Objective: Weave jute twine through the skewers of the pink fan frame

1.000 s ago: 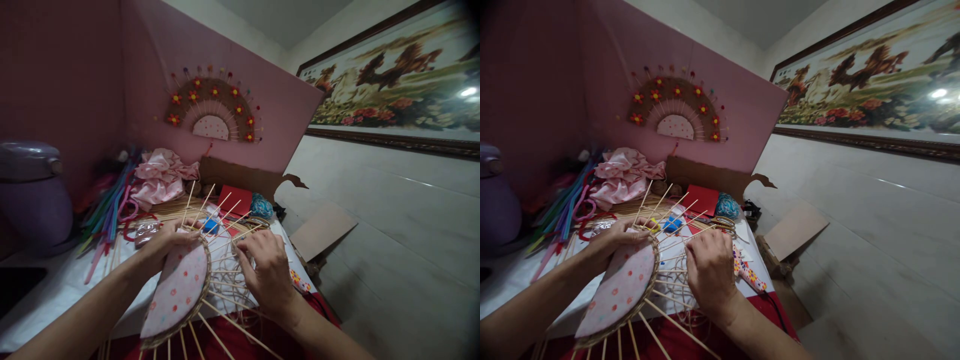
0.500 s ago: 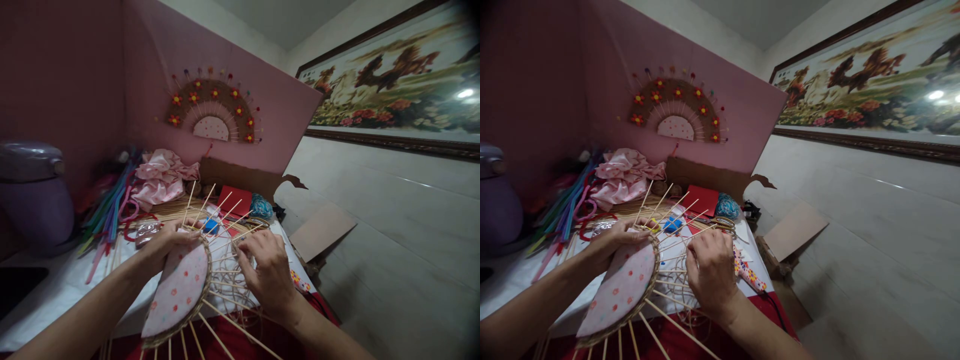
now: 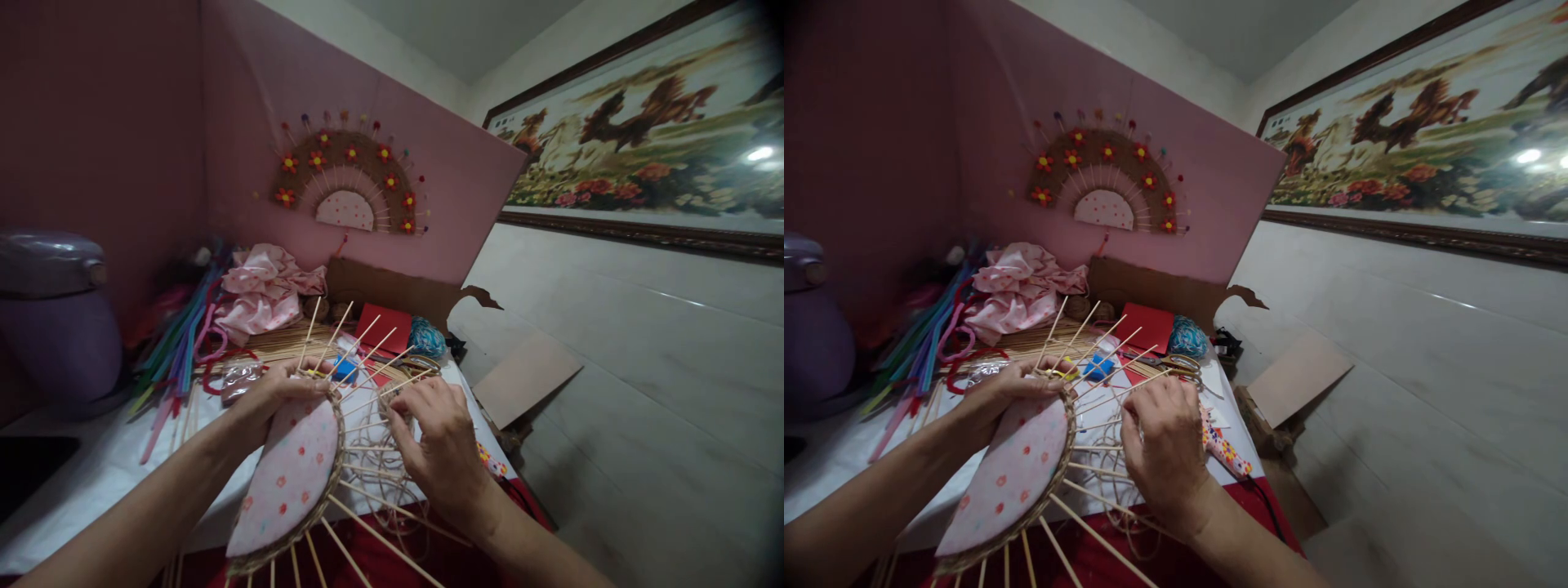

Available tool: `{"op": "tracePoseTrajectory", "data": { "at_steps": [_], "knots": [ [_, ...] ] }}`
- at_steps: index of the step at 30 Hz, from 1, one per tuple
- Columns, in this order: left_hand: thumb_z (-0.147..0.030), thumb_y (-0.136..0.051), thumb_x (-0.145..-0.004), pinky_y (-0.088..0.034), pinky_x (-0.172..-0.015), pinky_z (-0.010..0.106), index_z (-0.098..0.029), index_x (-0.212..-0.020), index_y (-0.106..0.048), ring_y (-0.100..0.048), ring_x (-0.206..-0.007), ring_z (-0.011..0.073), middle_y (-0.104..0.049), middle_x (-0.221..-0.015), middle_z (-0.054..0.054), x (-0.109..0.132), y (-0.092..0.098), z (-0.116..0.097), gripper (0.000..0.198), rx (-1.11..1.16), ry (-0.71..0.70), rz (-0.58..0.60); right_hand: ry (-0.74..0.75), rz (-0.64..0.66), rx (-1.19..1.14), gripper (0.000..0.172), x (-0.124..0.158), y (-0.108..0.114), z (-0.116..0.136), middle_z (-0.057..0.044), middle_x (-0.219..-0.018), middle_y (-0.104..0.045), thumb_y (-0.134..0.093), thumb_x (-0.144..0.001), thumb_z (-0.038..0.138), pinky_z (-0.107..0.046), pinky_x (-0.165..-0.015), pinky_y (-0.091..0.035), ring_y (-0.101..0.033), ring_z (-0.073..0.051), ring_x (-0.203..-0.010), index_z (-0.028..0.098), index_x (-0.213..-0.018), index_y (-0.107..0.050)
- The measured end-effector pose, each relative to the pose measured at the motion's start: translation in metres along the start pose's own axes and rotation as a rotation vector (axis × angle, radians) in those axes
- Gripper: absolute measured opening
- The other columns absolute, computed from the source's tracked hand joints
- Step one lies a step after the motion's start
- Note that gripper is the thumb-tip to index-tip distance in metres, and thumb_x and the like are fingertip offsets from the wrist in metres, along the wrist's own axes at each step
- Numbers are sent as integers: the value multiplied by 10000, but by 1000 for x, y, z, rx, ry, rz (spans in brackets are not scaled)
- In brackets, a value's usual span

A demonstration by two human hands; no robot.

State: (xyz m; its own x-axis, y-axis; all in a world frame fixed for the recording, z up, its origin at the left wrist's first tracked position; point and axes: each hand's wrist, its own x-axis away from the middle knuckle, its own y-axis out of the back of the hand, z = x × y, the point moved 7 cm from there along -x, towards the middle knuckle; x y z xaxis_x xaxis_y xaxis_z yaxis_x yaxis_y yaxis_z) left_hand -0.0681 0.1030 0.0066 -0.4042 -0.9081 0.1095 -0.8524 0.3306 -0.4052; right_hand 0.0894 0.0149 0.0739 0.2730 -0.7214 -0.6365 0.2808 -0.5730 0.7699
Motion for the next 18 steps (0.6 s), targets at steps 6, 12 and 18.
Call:
{"op": "tracePoseTrajectory", "data": {
  "at_steps": [6,12,18],
  "knots": [
    [-107,-737,-565,-420,-458,220,-172,-852,-616,-583,-477,123,-706,-658,45,2,-6,2,318,48,43,17,-5,27,14,95,0,-3,-1,-25,-777,-592,-542,-810,161,-336,-741,-306,-472,-194,-797,192,-722,-558],
    [-122,-740,-560,-418,-469,231,-164,-884,-606,-592,-490,129,-710,-684,52,0,-4,6,354,59,60,34,-19,48,-10,86,1,-6,-3,-34,-790,-598,-550,-797,146,-343,-745,-297,-469,-202,-807,186,-722,-562],
    [-126,-730,-579,-424,-484,228,-165,-866,-613,-599,-501,125,-712,-699,52,-2,-2,7,312,53,59,47,1,50,-52,85,0,-7,-1,-27,-771,-618,-550,-786,121,-338,-723,-291,-474,-197,-780,190,-747,-581]
  ]
}}
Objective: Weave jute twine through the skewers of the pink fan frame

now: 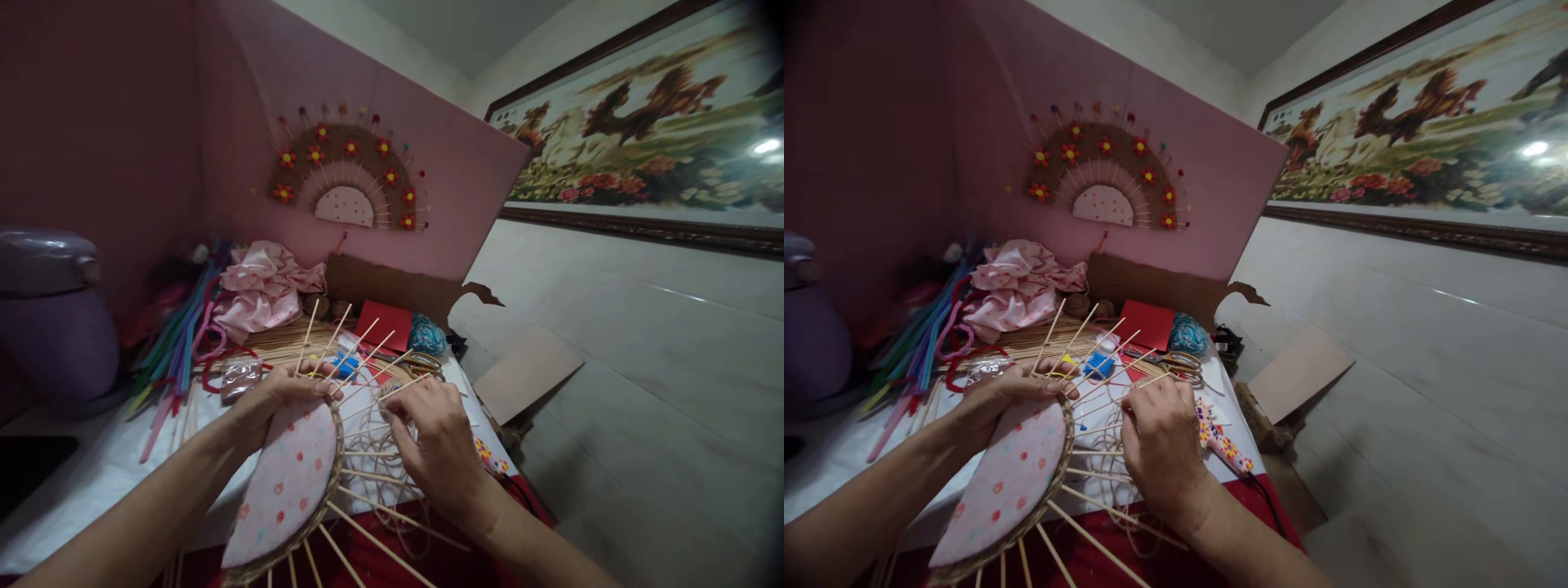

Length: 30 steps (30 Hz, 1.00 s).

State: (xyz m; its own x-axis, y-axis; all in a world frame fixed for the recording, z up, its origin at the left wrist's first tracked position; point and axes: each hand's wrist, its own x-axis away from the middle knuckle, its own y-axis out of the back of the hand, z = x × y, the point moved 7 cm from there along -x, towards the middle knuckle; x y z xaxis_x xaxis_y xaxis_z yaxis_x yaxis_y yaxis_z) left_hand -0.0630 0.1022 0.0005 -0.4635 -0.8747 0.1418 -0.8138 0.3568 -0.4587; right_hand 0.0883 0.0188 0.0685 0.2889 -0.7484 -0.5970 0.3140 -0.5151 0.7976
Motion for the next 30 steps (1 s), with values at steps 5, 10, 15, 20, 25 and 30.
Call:
{"op": "tracePoseTrajectory", "data": {
  "at_steps": [5,10,15,20,25,30],
  "knots": [
    [-126,-729,-581,-442,-504,238,-169,-853,-623,-612,-525,136,-709,-708,48,0,-1,-1,296,6,-6,5,39,8,49,85,0,1,2,-40,-789,-618,-540,-797,135,-347,-735,-301,-473,-204,-794,191,-758,-590],
    [-142,-717,-612,-440,-505,225,-161,-876,-633,-612,-548,133,-712,-752,60,1,-3,1,277,3,0,40,127,26,82,102,2,1,8,-58,-798,-604,-520,-801,137,-360,-738,-316,-465,-212,-804,184,-760,-600],
    [-145,-720,-608,-463,-530,240,-162,-897,-631,-627,-562,144,-712,-722,53,-1,0,3,302,-4,2,35,123,69,59,109,3,-1,8,-60,-774,-596,-519,-799,135,-372,-746,-318,-456,-222,-811,183,-794,-616],
    [-120,-701,-626,-479,-541,249,-156,-912,-623,-628,-556,144,-714,-705,49,-2,0,5,298,15,9,34,132,93,90,96,3,-1,9,-59,-788,-593,-525,-794,135,-366,-744,-314,-448,-220,-826,183,-774,-606],
    [-129,-712,-619,-481,-544,239,-160,-907,-636,-632,-567,142,-717,-711,51,-2,0,5,300,26,6,47,143,88,106,95,3,-2,8,-55,-781,-594,-526,-795,135,-360,-742,-313,-450,-216,-821,184,-767,-603],
    [-130,-707,-623,-478,-522,237,-153,-929,-639,-628,-549,140,-715,-703,55,-3,0,5,314,5,11,41,123,97,92,100,4,-4,7,-61,-785,-595,-521,-799,139,-371,-749,-315,-454,-223,-822,183,-776,-608]
  ]
}}
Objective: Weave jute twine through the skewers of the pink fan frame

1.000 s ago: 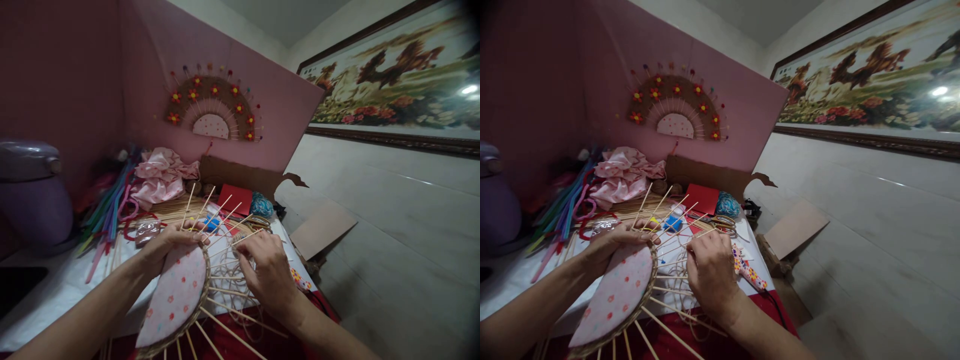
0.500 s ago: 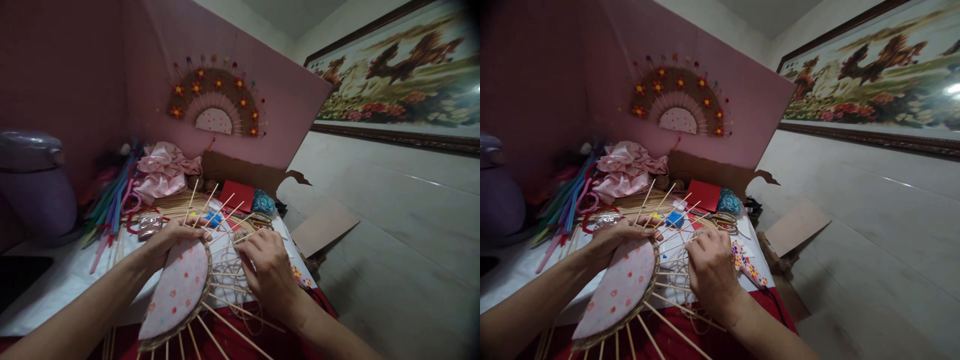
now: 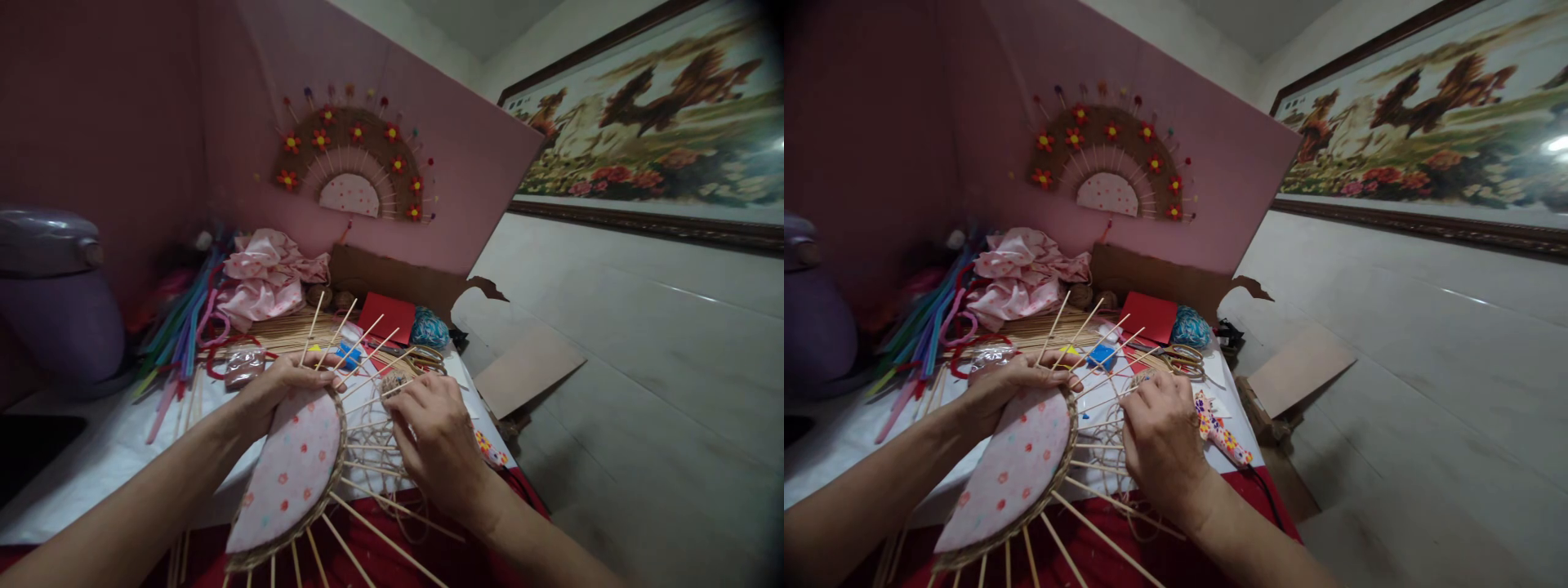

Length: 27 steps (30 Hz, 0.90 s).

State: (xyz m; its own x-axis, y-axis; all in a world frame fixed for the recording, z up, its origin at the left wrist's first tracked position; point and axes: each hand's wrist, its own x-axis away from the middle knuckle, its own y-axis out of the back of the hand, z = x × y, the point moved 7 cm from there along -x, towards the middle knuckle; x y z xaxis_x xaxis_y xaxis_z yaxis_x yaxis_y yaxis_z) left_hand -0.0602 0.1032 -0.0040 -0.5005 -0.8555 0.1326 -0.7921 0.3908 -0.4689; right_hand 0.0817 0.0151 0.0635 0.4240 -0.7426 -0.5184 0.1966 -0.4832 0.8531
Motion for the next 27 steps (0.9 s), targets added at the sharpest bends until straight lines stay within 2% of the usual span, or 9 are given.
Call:
{"op": "tracePoseTrajectory", "data": {
  "at_steps": [27],
  "knots": [
    [-89,-681,-619,-477,-489,232,-145,-925,-632,-629,-520,143,-717,-689,57,0,0,-1,315,11,4,0,-32,13,-15,82,1,-2,-2,-59,-786,-594,-537,-798,140,-375,-754,-310,-453,-223,-818,168,-765,-608]
  ]
}}
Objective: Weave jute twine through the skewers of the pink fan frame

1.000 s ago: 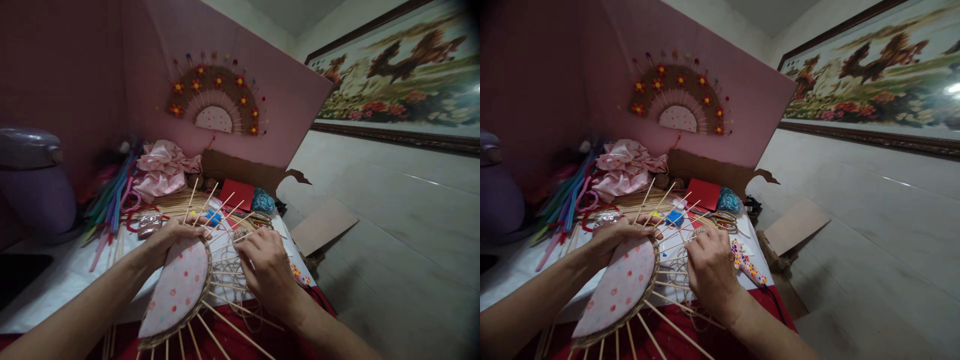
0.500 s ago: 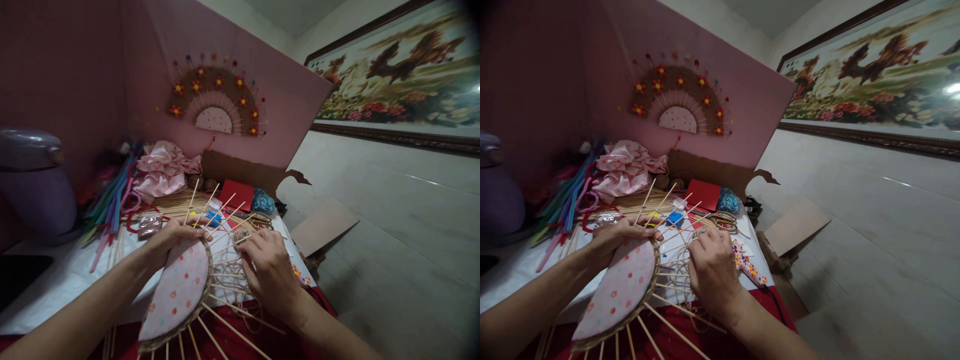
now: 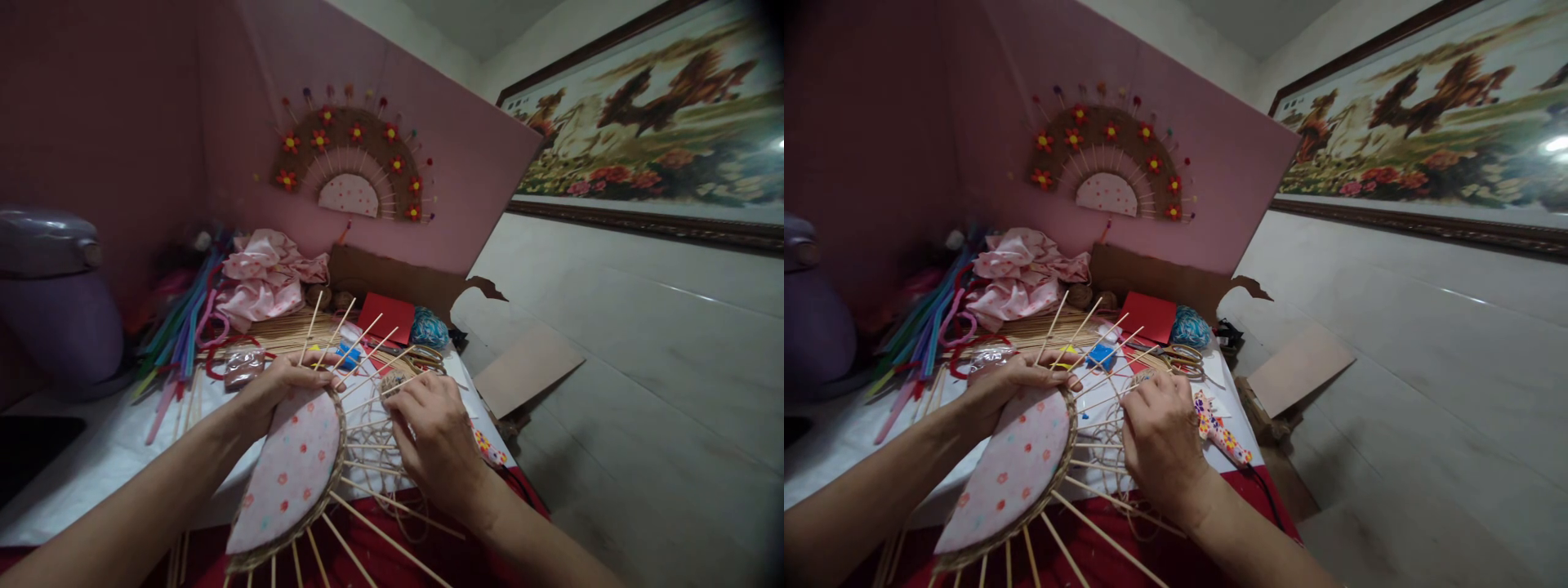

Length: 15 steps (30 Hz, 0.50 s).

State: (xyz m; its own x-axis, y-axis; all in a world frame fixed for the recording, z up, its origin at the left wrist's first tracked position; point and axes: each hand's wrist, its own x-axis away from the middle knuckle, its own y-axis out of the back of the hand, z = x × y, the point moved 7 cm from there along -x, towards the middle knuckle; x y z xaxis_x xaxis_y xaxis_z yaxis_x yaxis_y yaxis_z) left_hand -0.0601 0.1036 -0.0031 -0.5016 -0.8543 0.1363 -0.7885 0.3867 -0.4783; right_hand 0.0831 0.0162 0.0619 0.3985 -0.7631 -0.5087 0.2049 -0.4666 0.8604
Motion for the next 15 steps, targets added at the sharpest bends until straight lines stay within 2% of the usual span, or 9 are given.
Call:
{"op": "tracePoseTrajectory", "data": {
  "at_steps": [15],
  "knots": [
    [-78,-671,-633,-484,-499,231,-140,-934,-643,-631,-531,143,-716,-688,60,0,0,0,309,-3,-12,3,9,23,22,68,-2,-2,2,-56,-794,-589,-545,-796,158,-371,-758,-307,-443,-218,-819,170,-755,-599]
  ]
}}
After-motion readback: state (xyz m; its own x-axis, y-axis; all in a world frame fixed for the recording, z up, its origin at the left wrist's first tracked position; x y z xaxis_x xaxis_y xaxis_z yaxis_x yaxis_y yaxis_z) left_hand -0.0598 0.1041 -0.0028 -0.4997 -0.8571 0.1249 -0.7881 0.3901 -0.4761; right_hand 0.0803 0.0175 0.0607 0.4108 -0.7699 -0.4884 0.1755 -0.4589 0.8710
